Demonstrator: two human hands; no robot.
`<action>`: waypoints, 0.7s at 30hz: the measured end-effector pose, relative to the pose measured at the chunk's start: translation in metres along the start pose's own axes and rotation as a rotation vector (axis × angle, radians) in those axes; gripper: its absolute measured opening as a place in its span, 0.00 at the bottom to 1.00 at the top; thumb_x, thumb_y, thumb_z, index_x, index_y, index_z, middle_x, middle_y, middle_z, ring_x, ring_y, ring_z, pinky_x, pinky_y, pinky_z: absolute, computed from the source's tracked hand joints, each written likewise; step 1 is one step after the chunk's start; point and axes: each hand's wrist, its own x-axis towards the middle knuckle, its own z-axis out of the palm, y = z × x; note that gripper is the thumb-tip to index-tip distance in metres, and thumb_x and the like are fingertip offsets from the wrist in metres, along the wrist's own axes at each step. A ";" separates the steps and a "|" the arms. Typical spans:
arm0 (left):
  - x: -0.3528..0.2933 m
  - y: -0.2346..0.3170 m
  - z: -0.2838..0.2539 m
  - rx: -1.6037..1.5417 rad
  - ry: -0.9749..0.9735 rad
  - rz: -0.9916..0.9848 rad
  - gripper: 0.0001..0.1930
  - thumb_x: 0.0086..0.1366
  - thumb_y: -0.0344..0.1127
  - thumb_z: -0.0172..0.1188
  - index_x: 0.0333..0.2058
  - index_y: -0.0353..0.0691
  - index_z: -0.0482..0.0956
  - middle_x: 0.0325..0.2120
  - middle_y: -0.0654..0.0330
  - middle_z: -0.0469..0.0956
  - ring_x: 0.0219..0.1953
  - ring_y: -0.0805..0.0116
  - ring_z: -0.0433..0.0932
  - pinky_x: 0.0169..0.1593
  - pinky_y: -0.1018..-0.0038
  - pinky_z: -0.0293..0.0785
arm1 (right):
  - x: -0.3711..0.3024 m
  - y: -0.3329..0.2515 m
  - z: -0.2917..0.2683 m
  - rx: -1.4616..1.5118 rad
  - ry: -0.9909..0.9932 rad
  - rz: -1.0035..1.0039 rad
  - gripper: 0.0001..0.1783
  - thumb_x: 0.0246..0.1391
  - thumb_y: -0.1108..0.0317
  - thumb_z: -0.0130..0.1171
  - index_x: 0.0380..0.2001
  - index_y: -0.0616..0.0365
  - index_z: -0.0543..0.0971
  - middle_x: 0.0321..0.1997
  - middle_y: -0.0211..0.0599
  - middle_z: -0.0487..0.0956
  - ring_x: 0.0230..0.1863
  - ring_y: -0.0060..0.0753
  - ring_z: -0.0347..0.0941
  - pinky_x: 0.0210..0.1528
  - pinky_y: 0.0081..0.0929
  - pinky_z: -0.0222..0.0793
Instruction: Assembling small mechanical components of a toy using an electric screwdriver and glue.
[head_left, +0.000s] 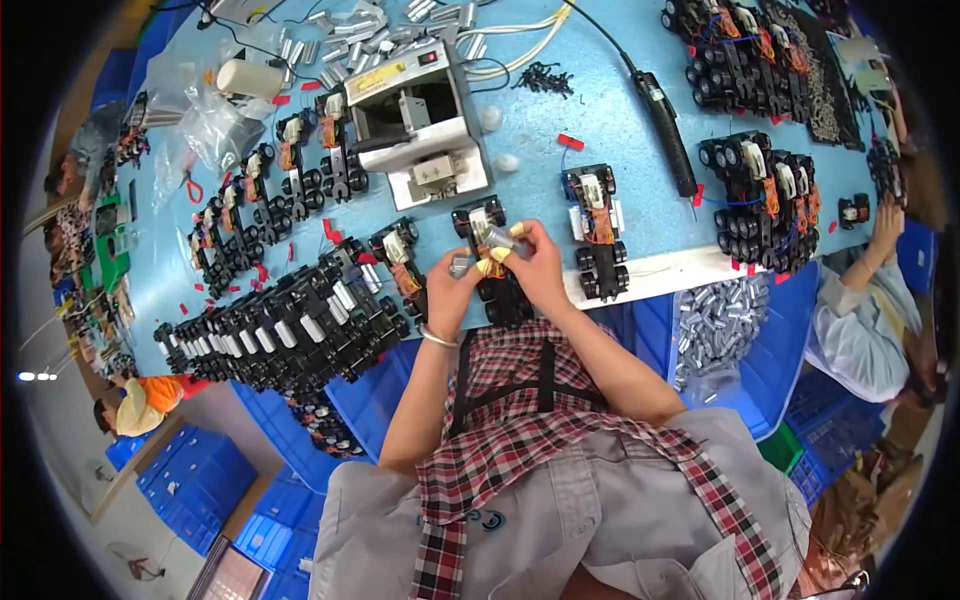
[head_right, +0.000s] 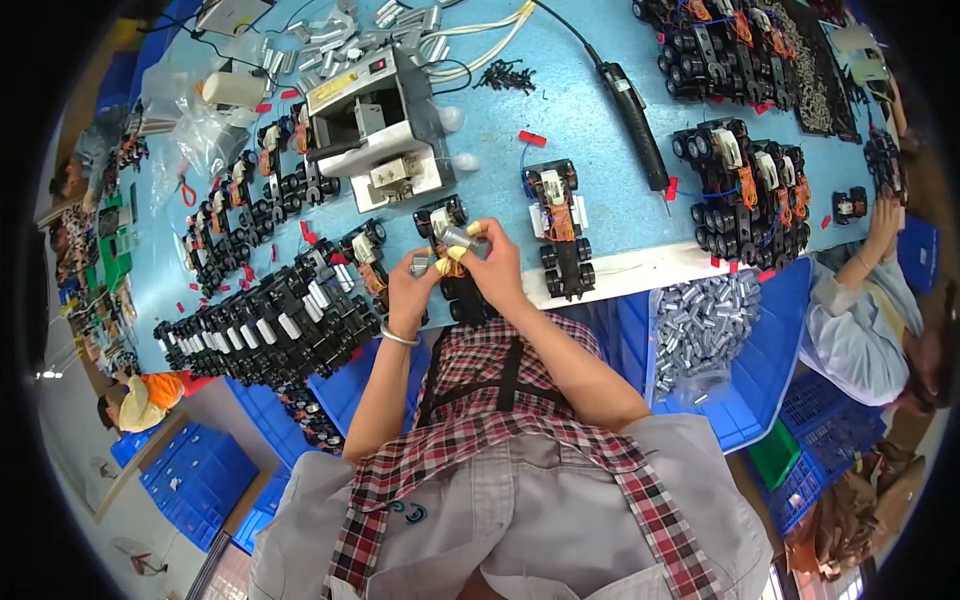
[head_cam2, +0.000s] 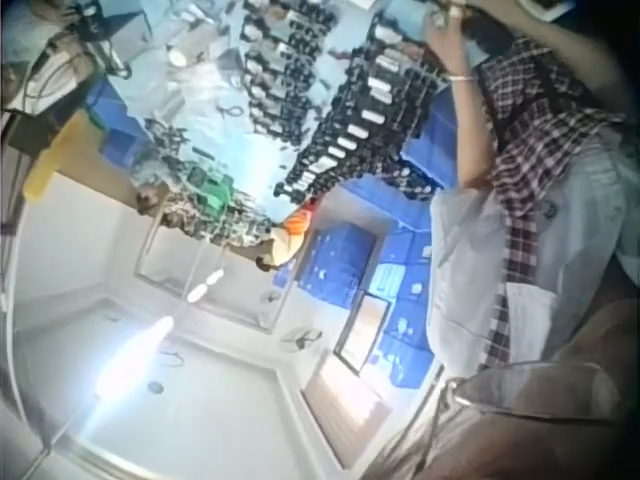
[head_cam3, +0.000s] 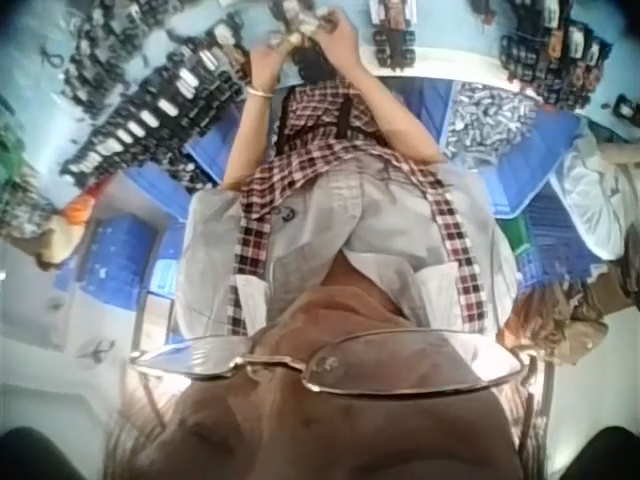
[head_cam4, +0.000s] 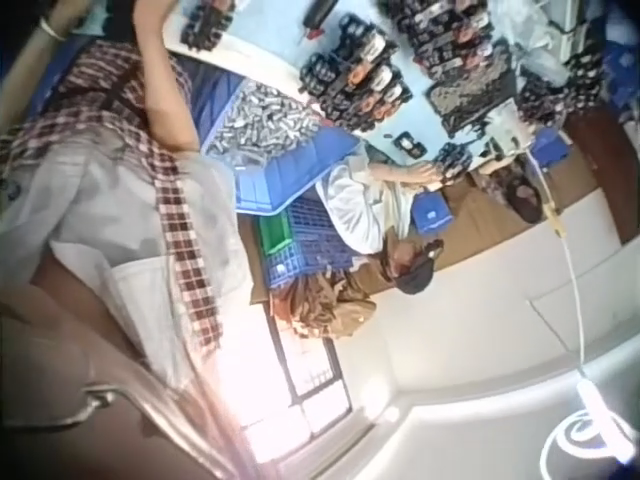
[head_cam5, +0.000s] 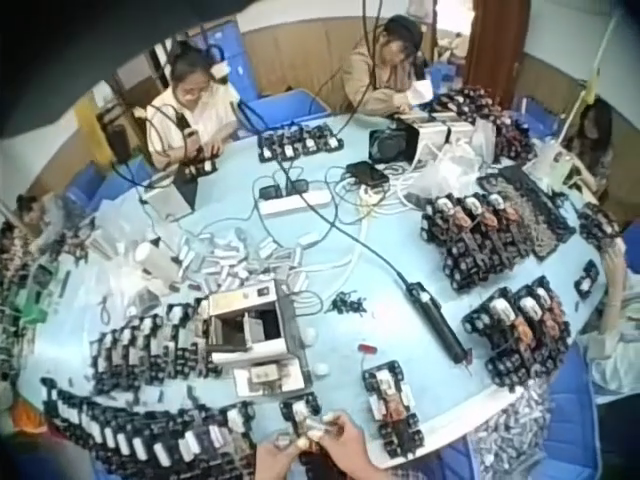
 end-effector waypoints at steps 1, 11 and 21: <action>0.002 0.002 -0.002 0.075 -0.026 0.022 0.08 0.52 0.30 0.57 0.30 0.32 0.76 0.19 0.68 0.73 0.22 0.83 0.68 0.25 0.84 0.64 | 0.001 -0.011 -0.001 -0.362 -0.012 -0.112 0.17 0.38 0.77 0.59 0.36 0.59 0.69 0.31 0.36 0.72 0.35 0.33 0.69 0.37 0.29 0.66; 0.010 -0.015 -0.012 0.111 -0.138 -0.009 0.06 0.52 0.30 0.56 0.22 0.32 0.73 0.15 0.69 0.70 0.18 0.83 0.65 0.22 0.83 0.62 | -0.001 -0.017 -0.013 -0.144 0.065 0.195 0.20 0.40 0.80 0.56 0.40 0.59 0.66 0.39 0.36 0.71 0.40 0.25 0.70 0.39 0.22 0.66; 0.021 -0.021 -0.014 0.050 -0.177 -0.049 0.10 0.49 0.32 0.59 0.18 0.31 0.71 0.11 0.65 0.67 0.16 0.81 0.61 0.20 0.76 0.59 | -0.016 0.010 0.009 0.283 0.169 0.355 0.09 0.50 0.76 0.51 0.37 0.59 0.68 0.34 0.28 0.73 0.34 0.16 0.67 0.36 0.13 0.62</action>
